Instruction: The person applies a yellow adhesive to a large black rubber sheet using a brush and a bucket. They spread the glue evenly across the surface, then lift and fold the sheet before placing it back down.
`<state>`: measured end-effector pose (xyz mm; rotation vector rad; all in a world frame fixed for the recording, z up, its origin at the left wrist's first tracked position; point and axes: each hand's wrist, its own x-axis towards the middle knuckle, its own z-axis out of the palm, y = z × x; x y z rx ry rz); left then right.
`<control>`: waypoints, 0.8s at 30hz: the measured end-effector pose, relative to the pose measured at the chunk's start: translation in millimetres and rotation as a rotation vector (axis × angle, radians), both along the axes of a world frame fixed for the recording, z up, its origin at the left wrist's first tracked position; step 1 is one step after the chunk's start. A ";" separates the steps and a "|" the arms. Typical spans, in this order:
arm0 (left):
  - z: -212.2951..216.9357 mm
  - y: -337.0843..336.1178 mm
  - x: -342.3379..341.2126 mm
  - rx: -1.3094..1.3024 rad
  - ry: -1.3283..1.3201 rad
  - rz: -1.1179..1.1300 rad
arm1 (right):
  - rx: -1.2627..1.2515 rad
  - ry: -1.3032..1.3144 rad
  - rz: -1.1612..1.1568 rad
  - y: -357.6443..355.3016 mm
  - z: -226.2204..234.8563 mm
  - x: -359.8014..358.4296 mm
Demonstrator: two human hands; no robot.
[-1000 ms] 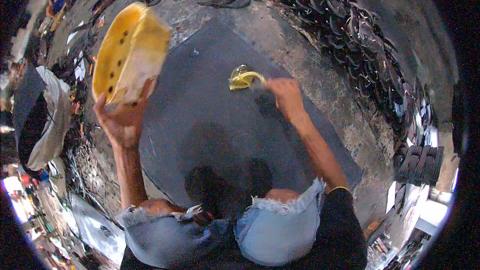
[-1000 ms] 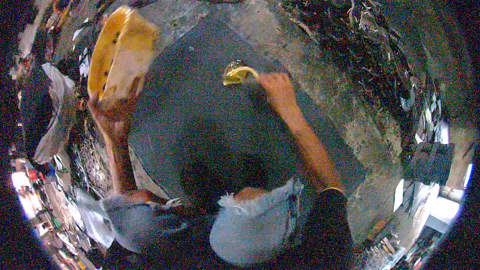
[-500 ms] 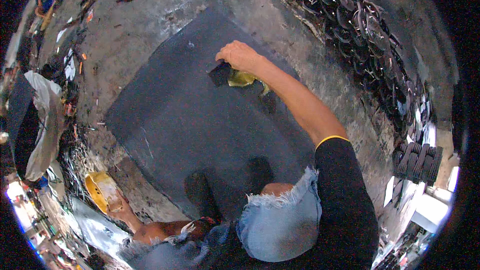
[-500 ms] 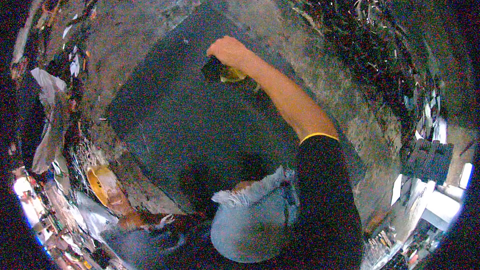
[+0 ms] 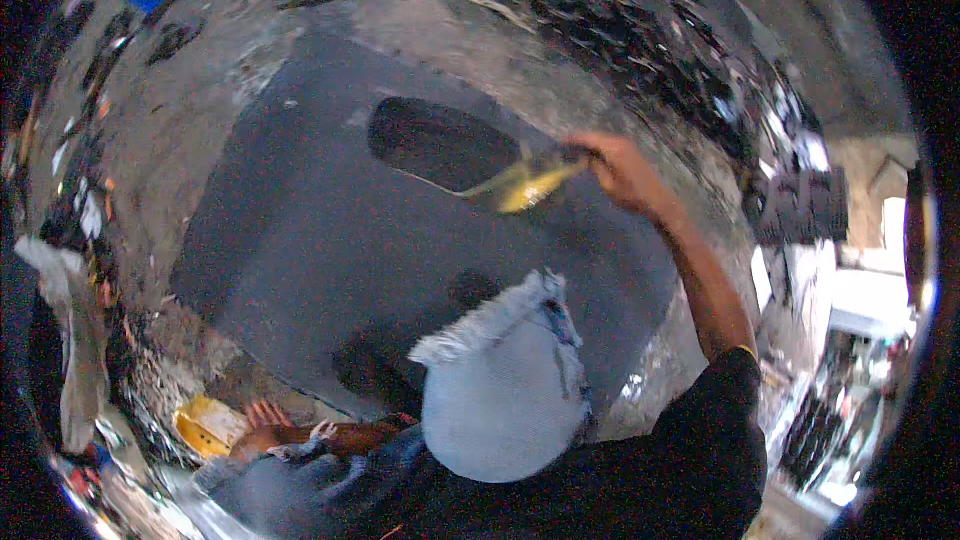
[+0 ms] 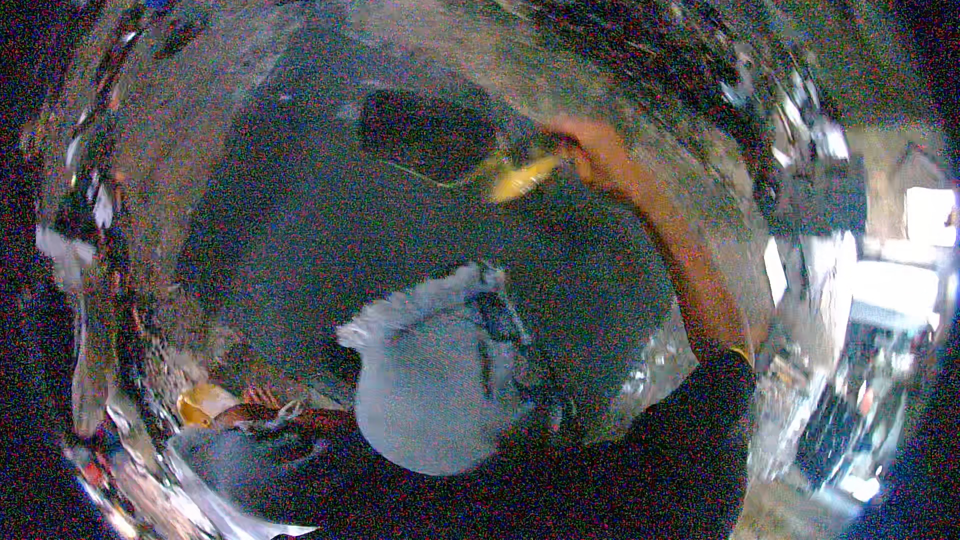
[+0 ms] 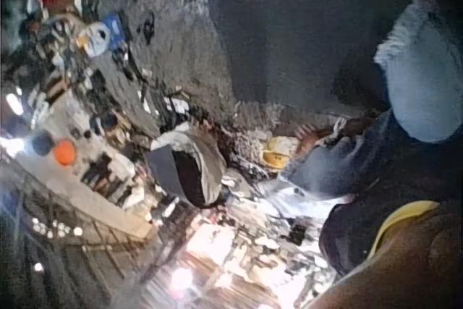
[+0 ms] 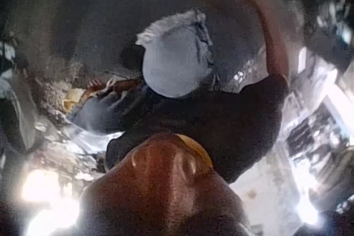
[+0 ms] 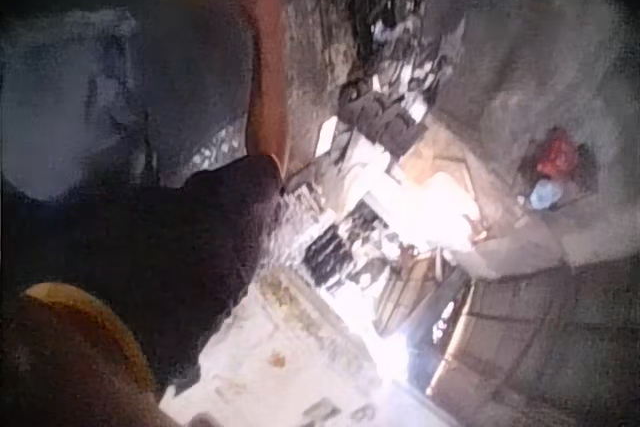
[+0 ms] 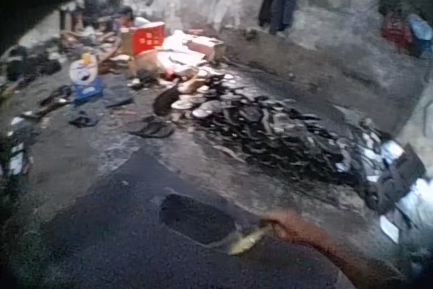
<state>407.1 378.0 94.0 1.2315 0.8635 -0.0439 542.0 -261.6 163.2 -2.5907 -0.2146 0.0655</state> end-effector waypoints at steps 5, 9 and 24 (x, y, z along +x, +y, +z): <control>-36.9 107.6 142.7 0.640 -0.278 -0.387 | 0.031 0.026 -0.535 37.1 85.5 12.7; -109.9 104.2 229.2 1.160 -0.449 -0.697 | -0.062 -0.050 -0.947 -3.0 -37.0 -37.2; -150.5 90.0 262.1 1.640 -0.102 -0.509 | -0.319 -0.117 -0.958 150.7 -172.4 144.4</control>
